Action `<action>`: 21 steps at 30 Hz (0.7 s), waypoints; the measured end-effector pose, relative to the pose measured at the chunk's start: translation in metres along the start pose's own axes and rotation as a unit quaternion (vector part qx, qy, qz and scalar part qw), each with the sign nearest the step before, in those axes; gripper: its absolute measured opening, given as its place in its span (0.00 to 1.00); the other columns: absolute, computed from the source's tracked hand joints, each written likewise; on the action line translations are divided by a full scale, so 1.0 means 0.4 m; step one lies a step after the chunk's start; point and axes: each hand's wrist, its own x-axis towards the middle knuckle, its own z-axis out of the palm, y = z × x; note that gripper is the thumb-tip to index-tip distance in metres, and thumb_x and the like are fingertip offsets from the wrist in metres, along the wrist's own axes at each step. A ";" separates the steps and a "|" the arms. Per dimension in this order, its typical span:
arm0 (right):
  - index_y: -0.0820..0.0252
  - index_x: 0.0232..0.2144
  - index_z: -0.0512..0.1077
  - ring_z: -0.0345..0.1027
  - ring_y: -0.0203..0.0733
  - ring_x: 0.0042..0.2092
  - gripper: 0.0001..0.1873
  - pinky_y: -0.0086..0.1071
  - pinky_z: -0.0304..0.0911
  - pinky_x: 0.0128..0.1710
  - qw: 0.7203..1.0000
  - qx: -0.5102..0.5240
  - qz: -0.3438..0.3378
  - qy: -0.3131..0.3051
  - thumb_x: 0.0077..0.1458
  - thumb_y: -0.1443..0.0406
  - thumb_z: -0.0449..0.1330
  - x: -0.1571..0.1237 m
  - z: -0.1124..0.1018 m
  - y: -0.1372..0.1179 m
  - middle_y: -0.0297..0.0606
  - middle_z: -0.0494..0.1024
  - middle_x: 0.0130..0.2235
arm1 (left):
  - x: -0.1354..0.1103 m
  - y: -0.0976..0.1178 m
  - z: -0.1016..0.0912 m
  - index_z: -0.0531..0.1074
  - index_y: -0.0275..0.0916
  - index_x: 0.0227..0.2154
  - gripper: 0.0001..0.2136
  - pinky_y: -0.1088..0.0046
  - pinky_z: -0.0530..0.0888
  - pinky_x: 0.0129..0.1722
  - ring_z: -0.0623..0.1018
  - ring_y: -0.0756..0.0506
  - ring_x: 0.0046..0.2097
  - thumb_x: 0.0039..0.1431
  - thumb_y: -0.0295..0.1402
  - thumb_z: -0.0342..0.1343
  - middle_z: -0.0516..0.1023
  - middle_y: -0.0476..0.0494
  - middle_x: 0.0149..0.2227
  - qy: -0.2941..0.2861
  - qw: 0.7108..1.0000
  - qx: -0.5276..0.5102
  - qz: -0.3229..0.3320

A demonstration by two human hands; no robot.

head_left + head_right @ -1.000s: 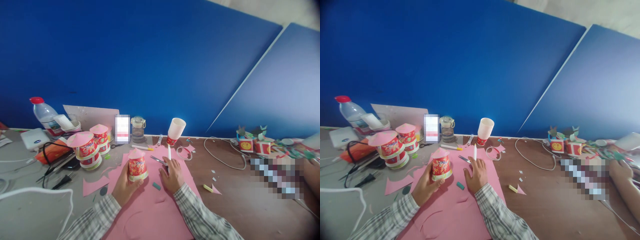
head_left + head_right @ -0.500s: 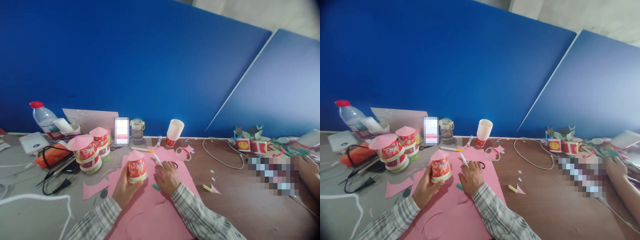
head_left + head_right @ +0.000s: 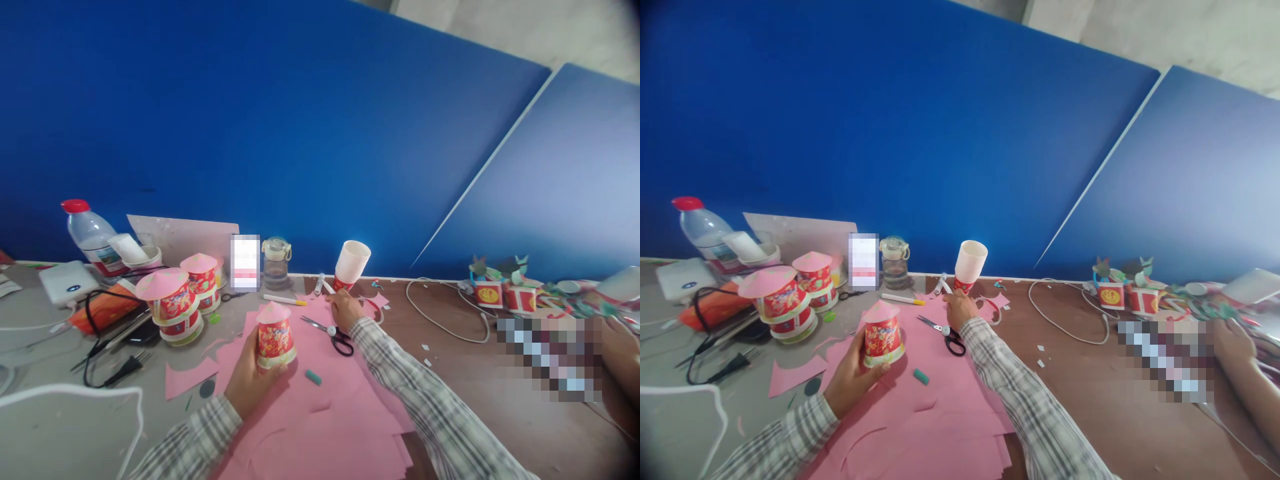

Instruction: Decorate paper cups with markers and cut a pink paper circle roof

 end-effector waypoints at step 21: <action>0.60 0.44 0.66 0.69 0.43 0.45 0.12 0.41 0.66 0.45 0.988 -0.005 -0.153 -0.002 0.57 0.63 0.54 0.070 -0.007 -0.115 0.38 0.71 0.48 | 0.006 -0.028 -0.004 0.60 0.45 0.44 0.34 0.54 0.67 0.43 0.70 0.34 0.44 0.28 0.28 0.63 0.71 0.41 0.43 0.034 0.997 0.063 0.002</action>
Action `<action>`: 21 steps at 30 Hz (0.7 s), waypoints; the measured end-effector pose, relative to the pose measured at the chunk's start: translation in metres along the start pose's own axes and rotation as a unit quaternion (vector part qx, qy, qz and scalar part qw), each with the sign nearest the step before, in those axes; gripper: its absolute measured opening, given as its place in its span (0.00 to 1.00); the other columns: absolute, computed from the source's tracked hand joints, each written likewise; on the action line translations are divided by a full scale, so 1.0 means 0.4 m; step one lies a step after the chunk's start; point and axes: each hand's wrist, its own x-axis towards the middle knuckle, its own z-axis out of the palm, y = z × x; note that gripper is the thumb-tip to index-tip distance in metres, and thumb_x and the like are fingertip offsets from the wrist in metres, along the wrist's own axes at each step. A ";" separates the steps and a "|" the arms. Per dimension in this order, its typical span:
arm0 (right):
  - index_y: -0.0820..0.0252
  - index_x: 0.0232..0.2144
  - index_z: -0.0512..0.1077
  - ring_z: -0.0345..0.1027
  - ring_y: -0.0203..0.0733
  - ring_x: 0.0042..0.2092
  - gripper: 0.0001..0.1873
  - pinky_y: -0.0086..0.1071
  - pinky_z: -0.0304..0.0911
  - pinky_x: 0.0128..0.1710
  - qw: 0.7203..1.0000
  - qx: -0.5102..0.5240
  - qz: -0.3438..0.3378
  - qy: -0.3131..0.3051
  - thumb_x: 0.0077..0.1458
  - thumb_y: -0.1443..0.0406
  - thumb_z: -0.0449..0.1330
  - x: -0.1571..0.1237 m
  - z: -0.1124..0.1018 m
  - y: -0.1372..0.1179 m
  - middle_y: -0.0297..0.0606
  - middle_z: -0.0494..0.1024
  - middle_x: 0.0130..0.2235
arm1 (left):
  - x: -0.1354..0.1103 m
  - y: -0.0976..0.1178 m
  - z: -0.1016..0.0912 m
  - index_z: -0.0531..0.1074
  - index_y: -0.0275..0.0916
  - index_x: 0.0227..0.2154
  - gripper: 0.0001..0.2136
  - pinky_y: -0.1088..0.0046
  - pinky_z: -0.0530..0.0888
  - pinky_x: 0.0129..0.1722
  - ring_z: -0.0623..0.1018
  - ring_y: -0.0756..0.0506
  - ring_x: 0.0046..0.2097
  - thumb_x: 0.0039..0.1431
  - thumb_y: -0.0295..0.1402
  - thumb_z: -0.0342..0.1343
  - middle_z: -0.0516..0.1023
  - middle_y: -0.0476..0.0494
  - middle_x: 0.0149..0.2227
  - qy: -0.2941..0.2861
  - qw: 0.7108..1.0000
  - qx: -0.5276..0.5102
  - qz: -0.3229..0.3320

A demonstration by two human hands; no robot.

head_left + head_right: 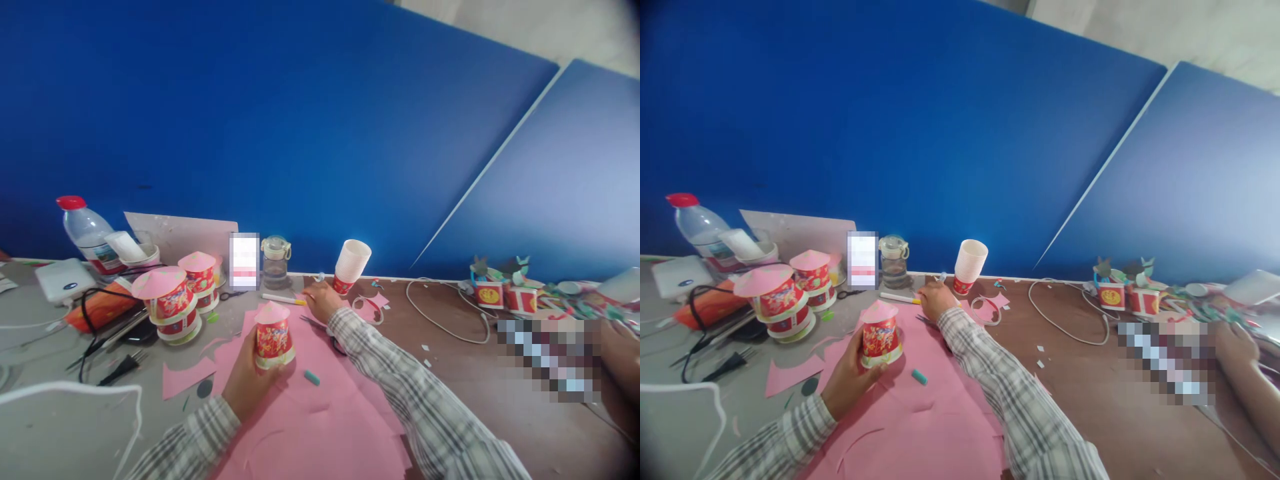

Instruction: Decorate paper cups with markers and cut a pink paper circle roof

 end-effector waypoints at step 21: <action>0.61 0.43 0.67 0.70 0.41 0.41 0.12 0.39 0.68 0.42 0.964 0.256 0.025 0.067 0.57 0.63 0.55 0.059 -0.057 -0.091 0.37 0.73 0.44 | -0.003 -0.013 -0.004 0.58 0.42 0.45 0.33 0.55 0.67 0.43 0.70 0.36 0.45 0.29 0.29 0.62 0.70 0.39 0.44 0.003 1.000 -0.003 0.012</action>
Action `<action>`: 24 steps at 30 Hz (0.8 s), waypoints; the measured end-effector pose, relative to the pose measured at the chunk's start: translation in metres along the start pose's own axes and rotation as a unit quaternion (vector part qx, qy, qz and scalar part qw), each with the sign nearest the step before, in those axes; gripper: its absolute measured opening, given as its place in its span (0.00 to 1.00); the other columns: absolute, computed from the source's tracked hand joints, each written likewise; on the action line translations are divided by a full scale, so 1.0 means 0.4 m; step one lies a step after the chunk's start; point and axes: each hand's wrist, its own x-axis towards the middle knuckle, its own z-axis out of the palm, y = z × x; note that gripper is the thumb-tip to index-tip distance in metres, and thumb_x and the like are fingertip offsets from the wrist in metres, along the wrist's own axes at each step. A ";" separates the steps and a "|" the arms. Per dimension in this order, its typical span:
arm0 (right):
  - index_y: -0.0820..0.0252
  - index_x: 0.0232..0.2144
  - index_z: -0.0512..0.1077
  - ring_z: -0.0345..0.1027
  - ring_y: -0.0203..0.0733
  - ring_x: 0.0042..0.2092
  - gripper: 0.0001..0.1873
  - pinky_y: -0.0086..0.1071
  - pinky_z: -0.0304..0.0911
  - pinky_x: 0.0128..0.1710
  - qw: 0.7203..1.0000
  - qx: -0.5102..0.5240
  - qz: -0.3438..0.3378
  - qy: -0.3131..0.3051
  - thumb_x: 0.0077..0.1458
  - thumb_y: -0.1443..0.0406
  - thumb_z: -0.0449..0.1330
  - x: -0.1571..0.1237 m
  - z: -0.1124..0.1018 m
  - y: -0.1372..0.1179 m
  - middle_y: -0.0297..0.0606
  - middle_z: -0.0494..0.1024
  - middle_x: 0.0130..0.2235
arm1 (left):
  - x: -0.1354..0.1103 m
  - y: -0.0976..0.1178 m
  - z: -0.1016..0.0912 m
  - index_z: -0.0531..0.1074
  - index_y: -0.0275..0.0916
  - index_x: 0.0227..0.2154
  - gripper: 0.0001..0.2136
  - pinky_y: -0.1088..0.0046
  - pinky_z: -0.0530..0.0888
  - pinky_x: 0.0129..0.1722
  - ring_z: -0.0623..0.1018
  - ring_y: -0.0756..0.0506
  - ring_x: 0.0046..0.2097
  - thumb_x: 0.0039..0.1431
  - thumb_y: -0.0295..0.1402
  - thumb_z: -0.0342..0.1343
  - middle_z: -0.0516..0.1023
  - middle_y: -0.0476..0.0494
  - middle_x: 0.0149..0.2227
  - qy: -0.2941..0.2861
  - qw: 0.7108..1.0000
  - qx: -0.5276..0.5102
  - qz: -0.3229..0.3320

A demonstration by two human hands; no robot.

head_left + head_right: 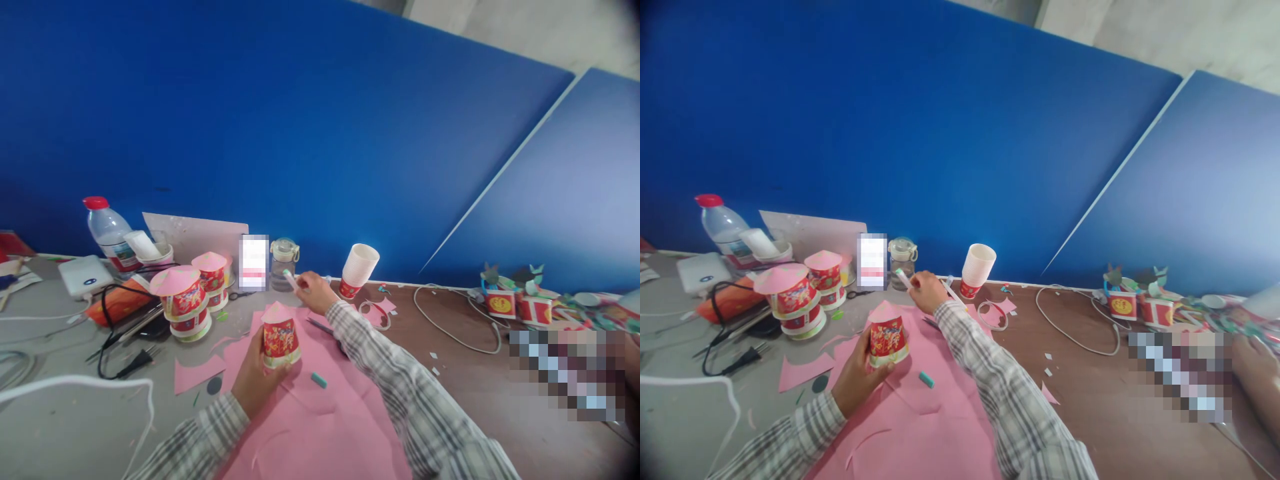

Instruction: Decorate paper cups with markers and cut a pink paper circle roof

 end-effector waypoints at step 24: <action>0.62 0.41 0.68 0.72 0.37 0.36 0.10 0.33 0.70 0.36 0.877 0.456 0.152 0.012 0.58 0.63 0.54 -0.203 0.045 0.055 0.36 0.74 0.40 | -0.039 0.094 0.002 0.63 0.44 0.45 0.28 0.54 0.70 0.38 0.69 0.32 0.46 0.34 0.27 0.60 0.76 0.42 0.41 -0.242 0.924 -0.284 -0.086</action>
